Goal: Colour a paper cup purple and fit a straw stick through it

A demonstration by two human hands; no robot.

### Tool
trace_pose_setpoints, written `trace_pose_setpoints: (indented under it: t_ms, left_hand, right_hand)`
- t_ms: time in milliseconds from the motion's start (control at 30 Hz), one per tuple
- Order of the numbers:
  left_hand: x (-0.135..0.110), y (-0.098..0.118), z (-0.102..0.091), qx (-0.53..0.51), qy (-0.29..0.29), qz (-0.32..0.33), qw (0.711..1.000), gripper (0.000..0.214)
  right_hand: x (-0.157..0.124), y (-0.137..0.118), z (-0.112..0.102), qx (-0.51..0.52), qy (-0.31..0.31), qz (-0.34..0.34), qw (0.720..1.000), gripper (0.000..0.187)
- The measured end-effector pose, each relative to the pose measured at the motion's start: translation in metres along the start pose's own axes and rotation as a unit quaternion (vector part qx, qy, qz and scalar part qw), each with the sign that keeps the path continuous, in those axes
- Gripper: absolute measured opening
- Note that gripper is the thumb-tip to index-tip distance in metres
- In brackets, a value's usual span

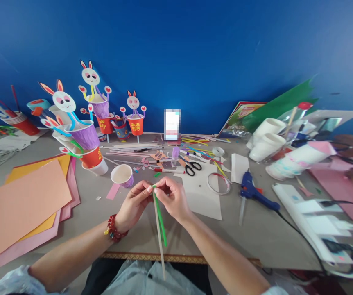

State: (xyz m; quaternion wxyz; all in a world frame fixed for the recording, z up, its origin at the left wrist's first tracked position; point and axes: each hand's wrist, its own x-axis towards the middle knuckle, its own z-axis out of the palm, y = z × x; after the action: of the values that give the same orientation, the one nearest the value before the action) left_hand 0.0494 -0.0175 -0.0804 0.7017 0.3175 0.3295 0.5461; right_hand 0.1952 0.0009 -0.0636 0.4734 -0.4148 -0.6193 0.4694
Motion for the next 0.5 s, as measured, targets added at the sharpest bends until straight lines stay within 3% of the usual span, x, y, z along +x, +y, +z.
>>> trace_pose_setpoints:
  t_ms: [133,367,500]
  left_hand:
    - [0.0022,0.0035,-0.0012,-0.022,-0.003,-0.025,0.999,0.027]
    - [0.0015,0.0043,-0.0049,0.141,0.012,0.048,0.989,0.028]
    - [-0.0001,0.0035,-0.0012,0.104,0.025,0.026,0.994,0.029]
  right_hand:
    - [0.0014,-0.0004,-0.0023,0.022,-0.011,0.024,0.999,0.014]
    - [0.0013,0.0011,-0.0057,0.015,-0.034,0.023,0.999,0.015]
    - [-0.0004,0.0048,-0.0031,0.020,-0.010,0.020,1.000,0.018]
